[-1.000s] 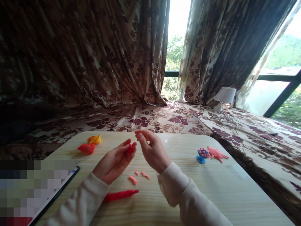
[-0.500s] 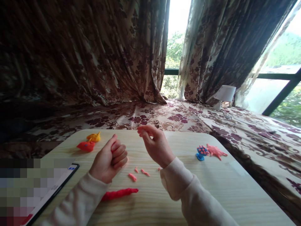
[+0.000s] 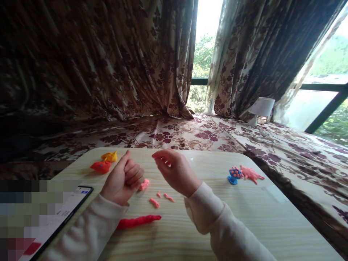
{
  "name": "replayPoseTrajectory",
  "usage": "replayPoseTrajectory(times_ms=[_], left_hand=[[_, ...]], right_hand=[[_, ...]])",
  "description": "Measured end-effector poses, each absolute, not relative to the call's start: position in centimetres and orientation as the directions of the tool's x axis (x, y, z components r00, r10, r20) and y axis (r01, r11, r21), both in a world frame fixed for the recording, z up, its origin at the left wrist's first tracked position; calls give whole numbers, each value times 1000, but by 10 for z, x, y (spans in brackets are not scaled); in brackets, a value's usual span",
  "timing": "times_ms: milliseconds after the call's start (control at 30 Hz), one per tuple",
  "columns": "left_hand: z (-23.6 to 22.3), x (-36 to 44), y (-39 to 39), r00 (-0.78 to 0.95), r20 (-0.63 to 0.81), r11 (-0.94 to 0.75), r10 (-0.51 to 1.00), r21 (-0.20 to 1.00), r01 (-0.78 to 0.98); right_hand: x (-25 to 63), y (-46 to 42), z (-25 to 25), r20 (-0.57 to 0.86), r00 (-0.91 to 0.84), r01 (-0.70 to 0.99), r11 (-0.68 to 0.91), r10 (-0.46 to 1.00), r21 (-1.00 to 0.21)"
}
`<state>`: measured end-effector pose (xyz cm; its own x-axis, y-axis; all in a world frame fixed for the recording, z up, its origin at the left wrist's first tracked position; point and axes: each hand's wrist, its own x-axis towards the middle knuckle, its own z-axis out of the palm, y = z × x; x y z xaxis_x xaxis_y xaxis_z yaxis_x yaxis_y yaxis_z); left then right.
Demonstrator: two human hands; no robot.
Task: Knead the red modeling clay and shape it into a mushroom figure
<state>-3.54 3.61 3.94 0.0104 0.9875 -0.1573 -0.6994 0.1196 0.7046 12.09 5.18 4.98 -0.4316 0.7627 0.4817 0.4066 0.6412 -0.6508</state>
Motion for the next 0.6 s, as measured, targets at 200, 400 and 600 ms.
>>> replayPoseTrajectory(times_ms=[200,400,600], left_hand=[[47,-45,34,21,-70,71,997,852,-518],[37,-45,35,116,-53,71,992,984,-164],[41,-39,27,373,-85,63,924,996,70]], right_hand=[[99,5,30,179,-748,555,750,639,-359],[109,11,42,128,-699,665,705,704,-247],[134,34,68,234,-624,657,663,745,-358]])
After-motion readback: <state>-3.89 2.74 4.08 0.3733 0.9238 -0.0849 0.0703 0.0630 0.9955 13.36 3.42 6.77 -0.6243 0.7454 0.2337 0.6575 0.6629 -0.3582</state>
